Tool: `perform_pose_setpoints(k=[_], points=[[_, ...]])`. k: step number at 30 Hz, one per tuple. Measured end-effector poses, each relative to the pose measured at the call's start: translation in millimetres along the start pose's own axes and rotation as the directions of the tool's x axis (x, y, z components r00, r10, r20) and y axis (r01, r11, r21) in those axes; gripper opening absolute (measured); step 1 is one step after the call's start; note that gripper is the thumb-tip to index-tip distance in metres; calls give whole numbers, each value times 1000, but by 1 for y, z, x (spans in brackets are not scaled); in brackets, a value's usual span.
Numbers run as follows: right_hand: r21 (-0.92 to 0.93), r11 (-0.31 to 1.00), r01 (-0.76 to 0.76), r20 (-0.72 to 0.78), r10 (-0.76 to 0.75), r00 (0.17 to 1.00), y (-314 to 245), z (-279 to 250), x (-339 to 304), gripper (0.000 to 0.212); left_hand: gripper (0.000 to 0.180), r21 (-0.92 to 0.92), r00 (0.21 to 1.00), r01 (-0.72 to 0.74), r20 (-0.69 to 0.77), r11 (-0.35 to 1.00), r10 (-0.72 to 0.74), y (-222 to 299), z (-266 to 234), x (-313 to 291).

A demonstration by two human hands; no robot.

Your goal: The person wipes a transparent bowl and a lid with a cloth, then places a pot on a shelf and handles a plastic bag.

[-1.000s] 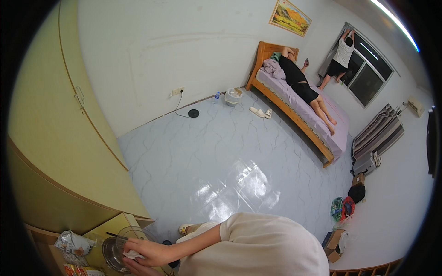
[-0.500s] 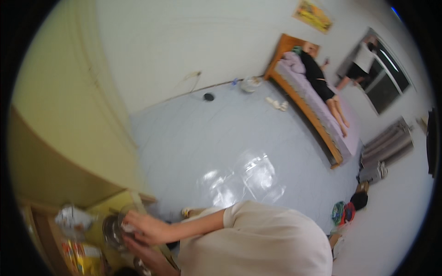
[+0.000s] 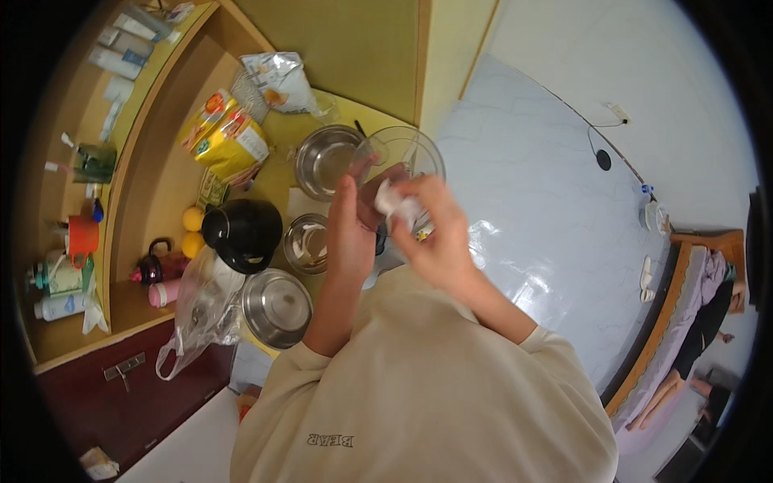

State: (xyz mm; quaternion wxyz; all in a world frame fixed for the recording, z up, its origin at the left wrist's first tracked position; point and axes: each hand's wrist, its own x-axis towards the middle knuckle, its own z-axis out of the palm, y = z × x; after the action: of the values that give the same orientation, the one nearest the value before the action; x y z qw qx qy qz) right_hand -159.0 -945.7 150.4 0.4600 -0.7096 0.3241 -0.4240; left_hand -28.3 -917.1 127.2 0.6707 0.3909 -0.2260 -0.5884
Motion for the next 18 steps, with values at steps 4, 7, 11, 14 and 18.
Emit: perform_pose_setpoints(k=[4,7,11,14,18], points=[[-141,984,111,-100,-126,987,3,8,24,32,49,-69,997,27,-73,997,-32,-7,4,-10],[-169,968,184,-39,-193,980,5,21,9,34,44,-128,996,13,-81,992,-24,-2,4,-8],[-118,979,166,6,-167,986,6,20,8,32,47,-79,999,49,-1,996,-50,5,-2,-9],[-181,966,186,-46,-197,979,8,13,30,29,47,-14,997,35,-70,999,-36,3,-3,-9],[-227,968,106,-94,-130,987,11,-1,49,24,47,41,1000,24,6,999,-24,8,7,-14]])
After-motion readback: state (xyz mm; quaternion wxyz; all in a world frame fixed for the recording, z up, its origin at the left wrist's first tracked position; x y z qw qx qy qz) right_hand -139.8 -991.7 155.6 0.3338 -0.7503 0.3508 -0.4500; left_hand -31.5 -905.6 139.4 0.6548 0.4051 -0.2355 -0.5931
